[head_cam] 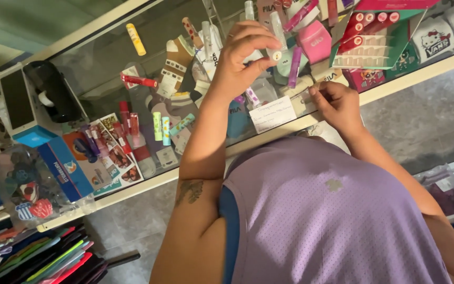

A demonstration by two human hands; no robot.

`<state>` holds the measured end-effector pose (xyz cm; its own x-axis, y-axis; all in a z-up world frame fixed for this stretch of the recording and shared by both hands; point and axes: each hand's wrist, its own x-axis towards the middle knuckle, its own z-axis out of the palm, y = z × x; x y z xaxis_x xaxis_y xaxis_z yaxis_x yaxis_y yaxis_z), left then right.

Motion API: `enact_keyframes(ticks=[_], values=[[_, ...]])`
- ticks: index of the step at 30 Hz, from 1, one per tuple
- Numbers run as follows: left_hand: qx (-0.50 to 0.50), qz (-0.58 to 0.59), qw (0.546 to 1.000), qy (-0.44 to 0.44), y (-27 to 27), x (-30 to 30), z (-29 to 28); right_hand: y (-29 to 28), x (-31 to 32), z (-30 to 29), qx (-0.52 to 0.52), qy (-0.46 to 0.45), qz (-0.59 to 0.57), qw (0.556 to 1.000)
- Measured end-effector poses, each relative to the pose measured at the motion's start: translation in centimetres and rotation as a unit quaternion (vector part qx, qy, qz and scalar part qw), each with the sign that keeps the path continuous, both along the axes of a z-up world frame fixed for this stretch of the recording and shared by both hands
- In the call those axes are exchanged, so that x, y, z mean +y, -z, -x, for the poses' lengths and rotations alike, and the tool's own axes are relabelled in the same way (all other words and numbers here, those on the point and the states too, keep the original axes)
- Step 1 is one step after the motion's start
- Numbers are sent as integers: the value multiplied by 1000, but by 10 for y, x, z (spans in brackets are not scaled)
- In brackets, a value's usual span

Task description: A person is seen organizing and arranging various makeup products such as lipsticks and small palettes on a glass display counter.

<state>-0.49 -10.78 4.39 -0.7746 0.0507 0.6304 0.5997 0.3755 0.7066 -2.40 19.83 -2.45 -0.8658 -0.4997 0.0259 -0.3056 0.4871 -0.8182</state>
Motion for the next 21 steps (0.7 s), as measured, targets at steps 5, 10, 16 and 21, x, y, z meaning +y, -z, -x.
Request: enact_keyframes(ticks=[5,10,16,21], values=[[-12,-3,1000,1,3,2,-1,6,2,1,11,-1,-4,1000],[-10,-4,1000,4,0,2,-2,8,2,1,9,3,-4,1000],[-13,-7,1000,5,-2,2,-3,7,2,0,14,6,-7,1000],[-156,248,953,-77,10,-2,1,-5,-3,-2,-11,5,6,1000]])
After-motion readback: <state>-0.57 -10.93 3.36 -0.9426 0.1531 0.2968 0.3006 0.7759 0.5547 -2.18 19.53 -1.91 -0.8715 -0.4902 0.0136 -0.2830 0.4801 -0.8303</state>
